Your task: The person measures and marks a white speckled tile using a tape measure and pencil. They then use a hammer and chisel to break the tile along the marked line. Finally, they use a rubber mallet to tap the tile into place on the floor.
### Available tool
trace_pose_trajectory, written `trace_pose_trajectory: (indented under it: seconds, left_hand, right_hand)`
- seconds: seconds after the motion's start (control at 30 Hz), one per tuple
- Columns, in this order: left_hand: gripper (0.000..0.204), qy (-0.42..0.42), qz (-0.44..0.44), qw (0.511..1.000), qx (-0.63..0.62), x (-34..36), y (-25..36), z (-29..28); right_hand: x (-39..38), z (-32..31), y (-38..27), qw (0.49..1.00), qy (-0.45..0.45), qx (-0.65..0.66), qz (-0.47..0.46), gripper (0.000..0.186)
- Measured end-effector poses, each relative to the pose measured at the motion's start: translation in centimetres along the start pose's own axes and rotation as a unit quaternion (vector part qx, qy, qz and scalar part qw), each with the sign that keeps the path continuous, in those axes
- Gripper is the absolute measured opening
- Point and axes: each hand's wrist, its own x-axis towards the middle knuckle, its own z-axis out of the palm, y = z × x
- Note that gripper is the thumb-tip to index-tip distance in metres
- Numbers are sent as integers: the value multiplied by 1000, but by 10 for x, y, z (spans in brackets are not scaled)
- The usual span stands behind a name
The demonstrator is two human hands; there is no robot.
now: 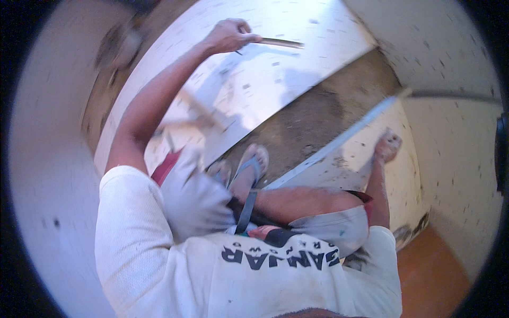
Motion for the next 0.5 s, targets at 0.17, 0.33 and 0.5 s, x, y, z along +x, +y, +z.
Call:
trace_pose_trajectory:
  seconds: [0.17, 0.33, 0.5]
  left_hand:
    - [55, 185, -109, 972, -94, -217, -80, -16]
    - [46, 307, -272, 899, -155, -396, -133, 32]
    - [38, 315, -398, 852, -127, -488, -198, 128]
  right_hand:
    - [-4, 3, 0, 998, -13, -24, -48, 46]
    - [6, 51, 14, 985, -26, -37, -166, 46]
    - [-68, 42, -82, 926, -118, 6, -358, 41]
